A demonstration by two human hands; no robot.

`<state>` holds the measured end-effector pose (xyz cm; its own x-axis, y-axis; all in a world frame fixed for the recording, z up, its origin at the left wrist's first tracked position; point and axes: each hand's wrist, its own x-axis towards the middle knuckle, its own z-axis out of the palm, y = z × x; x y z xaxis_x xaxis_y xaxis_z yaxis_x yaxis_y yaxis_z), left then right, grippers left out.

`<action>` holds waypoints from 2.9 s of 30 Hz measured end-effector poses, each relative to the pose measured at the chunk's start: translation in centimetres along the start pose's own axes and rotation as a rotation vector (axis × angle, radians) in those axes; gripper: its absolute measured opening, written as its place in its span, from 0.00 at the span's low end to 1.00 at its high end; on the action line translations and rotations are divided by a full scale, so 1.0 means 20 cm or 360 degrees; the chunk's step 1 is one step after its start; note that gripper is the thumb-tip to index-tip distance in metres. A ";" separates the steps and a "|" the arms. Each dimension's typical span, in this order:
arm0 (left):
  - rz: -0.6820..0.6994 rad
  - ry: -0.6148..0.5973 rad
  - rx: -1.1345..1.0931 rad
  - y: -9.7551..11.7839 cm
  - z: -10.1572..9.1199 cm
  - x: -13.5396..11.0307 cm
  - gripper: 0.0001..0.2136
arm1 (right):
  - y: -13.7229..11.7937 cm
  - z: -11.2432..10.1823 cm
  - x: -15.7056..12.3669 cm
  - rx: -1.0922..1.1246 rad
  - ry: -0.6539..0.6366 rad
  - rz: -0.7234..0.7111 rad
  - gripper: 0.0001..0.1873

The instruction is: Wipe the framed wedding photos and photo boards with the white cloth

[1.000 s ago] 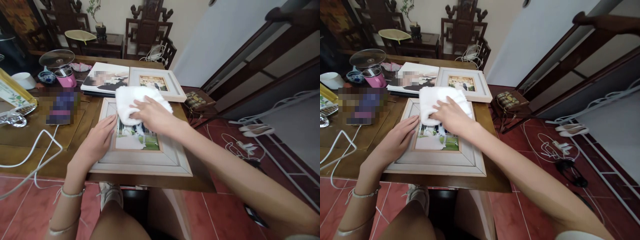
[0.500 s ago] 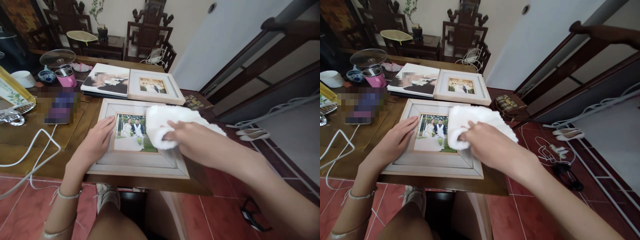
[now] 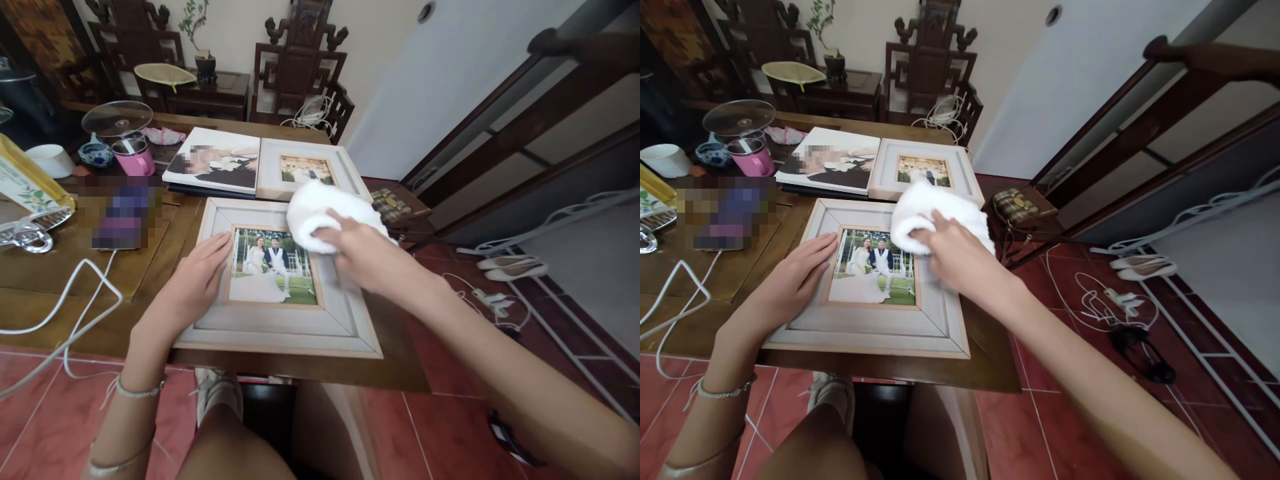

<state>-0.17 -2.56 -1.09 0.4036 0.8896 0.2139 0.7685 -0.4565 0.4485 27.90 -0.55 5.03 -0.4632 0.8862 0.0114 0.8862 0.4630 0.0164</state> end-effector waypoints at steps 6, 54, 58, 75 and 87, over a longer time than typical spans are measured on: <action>0.0003 -0.0003 -0.0009 -0.01 0.00 0.00 0.23 | -0.01 0.07 0.07 -0.0230 0.0039 -0.0144 0.30; 0.0021 -0.0014 -0.0001 -0.02 0.01 0.00 0.23 | -0.09 0.11 -0.03 0.0035 0.0118 -0.0140 0.36; 0.0008 -0.0027 0.0001 -0.02 0.00 0.00 0.23 | -0.03 0.12 0.12 -0.0092 0.0129 -0.0033 0.36; 0.0035 0.0008 -0.0010 -0.02 0.01 0.00 0.23 | -0.36 -0.01 -0.47 0.0568 -0.0138 -0.0699 0.23; 0.0044 -0.0003 -0.0017 -0.01 0.00 0.00 0.23 | -0.01 0.11 0.12 0.0049 0.0250 -0.0039 0.36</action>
<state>-0.32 -2.39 -1.09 0.4255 0.8766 0.2248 0.7516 -0.4807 0.4518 26.70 1.53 2.82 -0.4784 0.8619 0.1680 0.8733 0.4871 -0.0123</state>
